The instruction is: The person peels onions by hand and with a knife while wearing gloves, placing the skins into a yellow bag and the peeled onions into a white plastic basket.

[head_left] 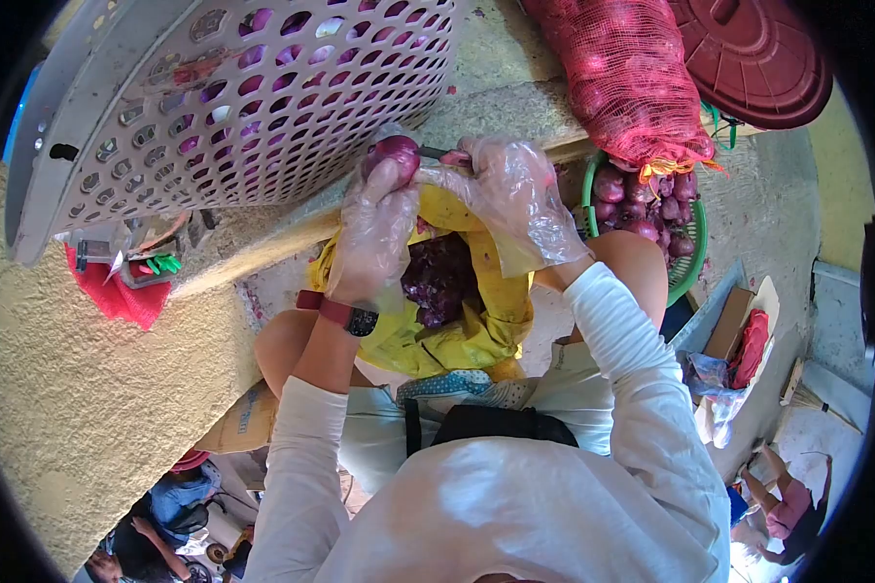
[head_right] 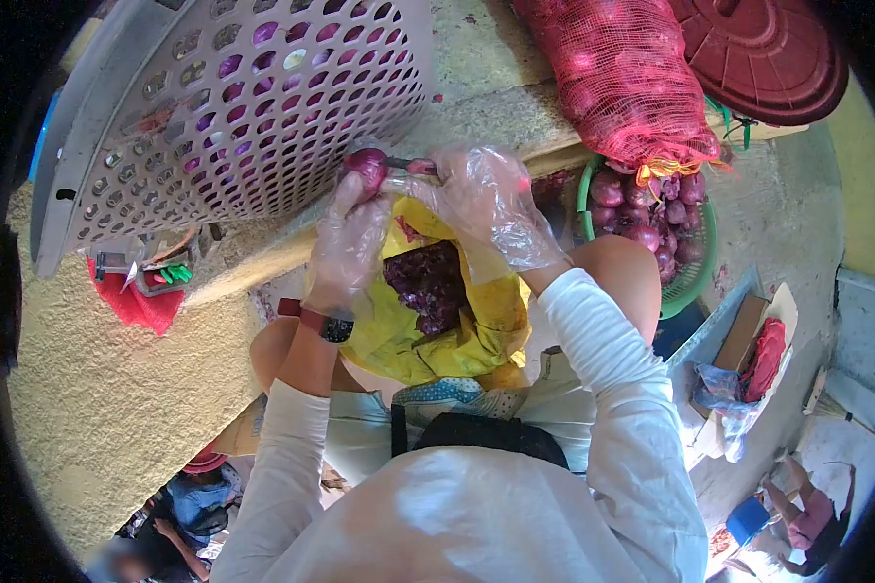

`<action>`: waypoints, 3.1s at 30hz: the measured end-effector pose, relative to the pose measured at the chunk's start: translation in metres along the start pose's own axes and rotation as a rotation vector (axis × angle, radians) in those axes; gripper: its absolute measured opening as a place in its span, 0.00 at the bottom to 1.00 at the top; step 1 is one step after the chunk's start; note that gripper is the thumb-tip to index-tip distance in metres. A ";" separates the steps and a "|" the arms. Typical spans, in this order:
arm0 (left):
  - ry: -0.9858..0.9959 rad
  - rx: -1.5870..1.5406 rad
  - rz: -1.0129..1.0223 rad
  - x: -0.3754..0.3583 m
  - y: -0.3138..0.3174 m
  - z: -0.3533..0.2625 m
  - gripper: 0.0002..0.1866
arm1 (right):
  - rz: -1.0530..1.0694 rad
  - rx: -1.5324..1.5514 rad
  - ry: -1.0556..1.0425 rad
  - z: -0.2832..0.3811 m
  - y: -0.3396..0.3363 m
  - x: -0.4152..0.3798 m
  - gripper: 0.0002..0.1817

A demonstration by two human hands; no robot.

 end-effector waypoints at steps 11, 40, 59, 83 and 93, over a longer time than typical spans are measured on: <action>-0.061 -0.679 0.202 0.008 0.016 0.013 0.29 | -0.061 0.089 -0.009 0.010 0.004 -0.001 0.35; -0.020 -0.318 0.218 0.005 0.000 -0.008 0.34 | 0.170 0.361 0.177 -0.006 -0.002 -0.001 0.39; -0.075 -0.198 0.196 0.000 0.007 -0.005 0.38 | 0.380 0.544 0.240 0.007 0.014 -0.005 0.28; -0.170 -0.163 0.057 -0.007 0.013 -0.010 0.32 | 0.234 0.007 -0.218 0.017 0.001 -0.004 0.36; -0.209 -0.187 0.104 -0.004 0.012 -0.011 0.31 | 0.158 0.099 -0.143 0.011 -0.005 0.002 0.38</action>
Point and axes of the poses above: each hand's wrist, its own x-axis towards the middle knuckle, its own y-axis out of the palm, z = x × y, the point moved 5 cm from there along x, towards the middle knuckle, and after that the axes turned 1 degree about x, right-handed, at the moved point
